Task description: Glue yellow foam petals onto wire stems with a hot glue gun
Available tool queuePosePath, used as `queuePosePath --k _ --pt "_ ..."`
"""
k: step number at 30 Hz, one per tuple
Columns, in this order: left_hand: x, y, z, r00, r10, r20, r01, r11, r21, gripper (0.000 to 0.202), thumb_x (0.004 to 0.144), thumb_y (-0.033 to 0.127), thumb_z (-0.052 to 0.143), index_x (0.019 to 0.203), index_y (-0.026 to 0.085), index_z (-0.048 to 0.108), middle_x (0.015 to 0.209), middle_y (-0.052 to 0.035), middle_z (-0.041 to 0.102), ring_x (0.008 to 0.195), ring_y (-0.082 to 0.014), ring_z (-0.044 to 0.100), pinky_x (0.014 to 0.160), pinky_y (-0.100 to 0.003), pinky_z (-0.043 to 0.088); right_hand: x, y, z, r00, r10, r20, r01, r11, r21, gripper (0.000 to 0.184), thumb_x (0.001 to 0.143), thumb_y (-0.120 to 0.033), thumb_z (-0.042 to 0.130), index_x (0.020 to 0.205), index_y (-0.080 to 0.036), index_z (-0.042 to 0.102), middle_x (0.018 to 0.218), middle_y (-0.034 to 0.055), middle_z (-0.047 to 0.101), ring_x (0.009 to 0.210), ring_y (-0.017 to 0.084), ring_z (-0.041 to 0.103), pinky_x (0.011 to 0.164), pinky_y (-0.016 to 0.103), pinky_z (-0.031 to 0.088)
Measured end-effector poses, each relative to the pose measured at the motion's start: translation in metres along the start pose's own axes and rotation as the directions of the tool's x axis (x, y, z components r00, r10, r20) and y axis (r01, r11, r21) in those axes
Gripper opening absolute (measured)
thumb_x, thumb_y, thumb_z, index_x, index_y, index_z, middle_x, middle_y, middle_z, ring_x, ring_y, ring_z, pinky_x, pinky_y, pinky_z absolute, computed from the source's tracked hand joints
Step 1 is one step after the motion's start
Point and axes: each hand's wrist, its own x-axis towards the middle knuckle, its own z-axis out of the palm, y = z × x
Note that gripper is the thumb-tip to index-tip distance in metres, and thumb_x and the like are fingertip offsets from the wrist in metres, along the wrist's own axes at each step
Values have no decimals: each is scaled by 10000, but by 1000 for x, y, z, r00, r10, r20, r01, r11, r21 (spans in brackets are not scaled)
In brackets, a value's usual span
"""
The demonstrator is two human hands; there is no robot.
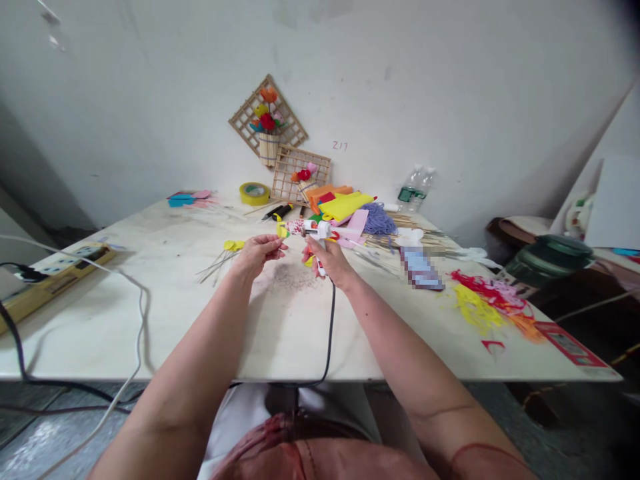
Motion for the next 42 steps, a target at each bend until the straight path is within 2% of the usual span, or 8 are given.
queuePosePath --k 24,42 --pt "-2 2 1 1000 2 -2 -2 1000 8 252 578 258 761 740 111 636 688 -51 669 487 -79 569 527 -206 457 2 5 -1 999 34 -6 -34 998 -53 488 732 -647 500 641 -168 488 534 -39 486 323 55 447 264 179 289" --pt "-2 1 1 1000 1 0 -1 1000 0 259 577 256 762 740 104 630 691 -57 672 483 -77 572 519 -202 453 0 1 0 999 32 -3 -32 996 -84 495 733 -648 495 610 -169 473 501 -46 471 321 56 446 278 177 304"
